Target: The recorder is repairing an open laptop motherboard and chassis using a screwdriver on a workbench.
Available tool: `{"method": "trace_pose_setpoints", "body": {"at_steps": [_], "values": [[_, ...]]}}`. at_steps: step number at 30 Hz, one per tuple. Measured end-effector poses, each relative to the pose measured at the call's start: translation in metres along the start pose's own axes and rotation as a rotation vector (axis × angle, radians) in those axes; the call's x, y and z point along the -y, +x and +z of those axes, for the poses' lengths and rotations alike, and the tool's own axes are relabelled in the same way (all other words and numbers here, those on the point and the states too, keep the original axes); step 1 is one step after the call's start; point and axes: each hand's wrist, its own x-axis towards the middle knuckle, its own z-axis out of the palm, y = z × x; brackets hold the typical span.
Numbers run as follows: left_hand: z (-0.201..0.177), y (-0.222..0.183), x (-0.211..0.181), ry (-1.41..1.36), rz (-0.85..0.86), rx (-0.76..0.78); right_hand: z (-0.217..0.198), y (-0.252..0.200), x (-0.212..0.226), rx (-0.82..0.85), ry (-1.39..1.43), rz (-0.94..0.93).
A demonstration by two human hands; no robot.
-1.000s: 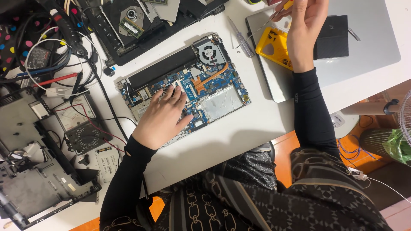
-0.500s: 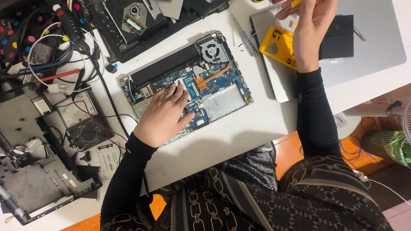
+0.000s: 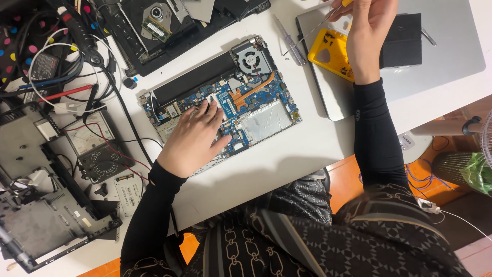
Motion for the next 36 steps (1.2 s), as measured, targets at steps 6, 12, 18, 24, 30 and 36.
{"method": "trace_pose_setpoints", "body": {"at_steps": [6, 12, 18, 24, 30, 36], "values": [[-0.001, 0.0, 0.0, -0.005, 0.002, -0.006, 0.009, 0.011, 0.025, 0.058, -0.048, -0.087], [-0.002, 0.0, -0.001, 0.0, 0.0, -0.001, 0.009, 0.013, 0.036, 0.079, -0.049, -0.113], [-0.003, 0.001, -0.001, 0.009, 0.0, 0.008, 0.01, 0.014, 0.036, 0.066, -0.061, -0.099], [-0.003, 0.001, -0.002, 0.012, -0.005, 0.009, 0.006, 0.011, 0.03, 0.064, -0.046, -0.105], [0.007, -0.003, -0.01, 0.075, -0.025, -0.038, 0.009, 0.013, 0.033, 0.054, -0.025, -0.068], [0.008, -0.002, -0.038, 0.017, -0.036, 0.085, 0.005, 0.005, 0.032, 0.008, -0.015, -0.024]]}}
